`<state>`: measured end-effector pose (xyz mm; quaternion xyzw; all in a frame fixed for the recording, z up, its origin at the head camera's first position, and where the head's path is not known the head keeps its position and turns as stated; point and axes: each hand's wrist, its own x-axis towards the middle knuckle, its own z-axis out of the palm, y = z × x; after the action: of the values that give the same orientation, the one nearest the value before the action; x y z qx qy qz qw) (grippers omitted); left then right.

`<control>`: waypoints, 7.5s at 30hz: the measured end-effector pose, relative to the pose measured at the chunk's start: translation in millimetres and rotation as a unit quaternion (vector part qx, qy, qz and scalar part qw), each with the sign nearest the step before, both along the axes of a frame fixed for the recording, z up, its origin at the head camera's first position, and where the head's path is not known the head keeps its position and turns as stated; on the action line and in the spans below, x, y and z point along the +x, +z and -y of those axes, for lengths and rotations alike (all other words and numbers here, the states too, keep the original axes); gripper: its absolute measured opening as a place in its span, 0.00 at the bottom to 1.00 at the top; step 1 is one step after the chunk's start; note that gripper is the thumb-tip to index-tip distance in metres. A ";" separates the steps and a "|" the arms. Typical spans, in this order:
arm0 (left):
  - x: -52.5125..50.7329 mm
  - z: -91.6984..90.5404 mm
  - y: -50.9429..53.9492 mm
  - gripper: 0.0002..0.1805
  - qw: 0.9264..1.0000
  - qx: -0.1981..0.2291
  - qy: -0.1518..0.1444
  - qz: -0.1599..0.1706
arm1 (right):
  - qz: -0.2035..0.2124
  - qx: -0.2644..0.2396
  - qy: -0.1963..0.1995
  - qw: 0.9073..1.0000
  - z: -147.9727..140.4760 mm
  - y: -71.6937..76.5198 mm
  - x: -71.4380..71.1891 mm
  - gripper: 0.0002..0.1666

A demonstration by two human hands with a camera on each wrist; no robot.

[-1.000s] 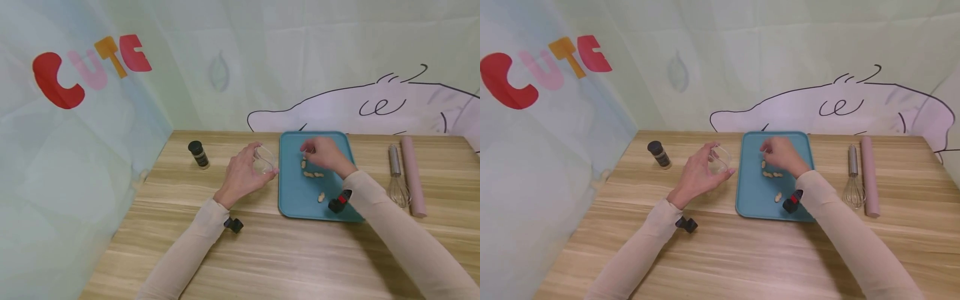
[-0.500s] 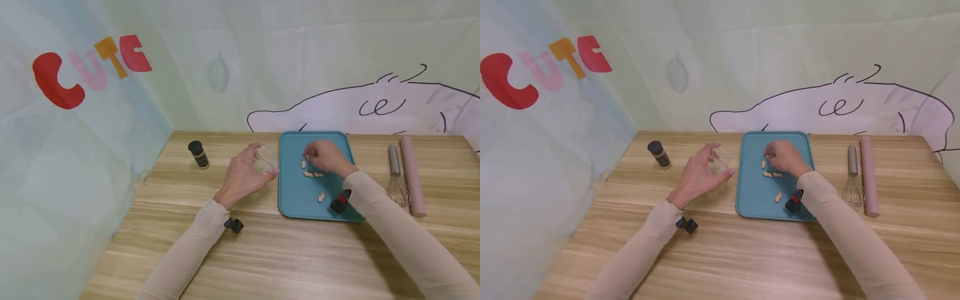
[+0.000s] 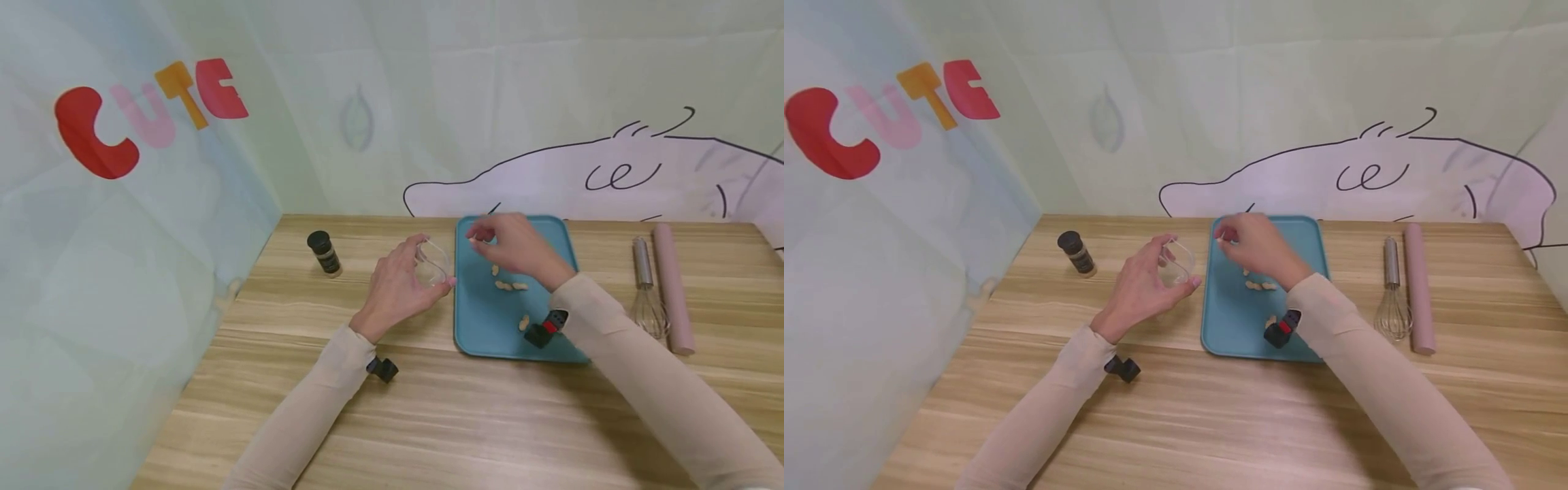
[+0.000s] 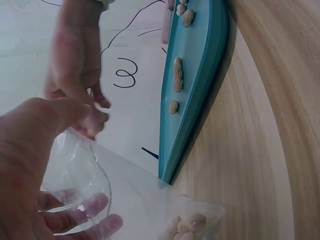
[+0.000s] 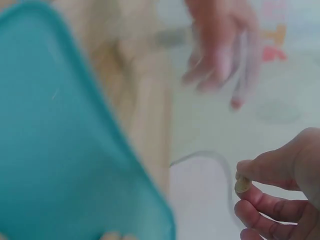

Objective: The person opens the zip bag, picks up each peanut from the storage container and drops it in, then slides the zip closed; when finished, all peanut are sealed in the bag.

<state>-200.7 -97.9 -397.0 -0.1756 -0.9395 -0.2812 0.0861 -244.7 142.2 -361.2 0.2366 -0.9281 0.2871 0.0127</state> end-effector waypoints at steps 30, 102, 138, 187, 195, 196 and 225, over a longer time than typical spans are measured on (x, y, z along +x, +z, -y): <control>1.7 0.3 0.3 0.48 1.000 0.003 -0.001 -0.011 | -0.034 -0.049 0.047 0.997 20.8 11.5 15.3 0.10; 1.9 -0.8 0.2 0.48 1.000 0.006 -0.005 -0.008 | 0.058 -0.145 0.057 0.986 -5.8 -18.0 17.0 0.18; 2.3 -2.5 -1.9 0.50 1.000 0.002 -0.006 0.002 | 0.044 -0.104 -0.044 0.993 -13.3 -34.6 31.9 0.12; 4.1 -4.7 -2.9 0.49 1.000 -0.007 -0.006 0.002 | 0.037 -0.089 -0.047 0.994 -57.0 -62.1 49.4 0.26; 3.6 -5.0 -3.0 0.49 1.000 -0.004 -0.008 -0.002 | 0.057 -0.067 -0.048 0.995 -60.1 -71.1 45.9 0.25; 3.5 -5.0 -2.9 0.49 1.000 -0.004 -0.008 -0.002 | 0.057 -0.068 -0.050 0.995 -60.0 -71.0 45.5 0.25; 4.5 -4.9 -2.1 0.49 1.000 0.007 -0.018 -0.006 | -0.003 -0.163 -0.009 0.987 -4.9 -11.8 35.0 0.26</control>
<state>-196.2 -93.1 -399.0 -0.1932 -0.9336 -0.2886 0.0885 -209.6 147.1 -373.0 0.2237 -0.8708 0.4342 0.0563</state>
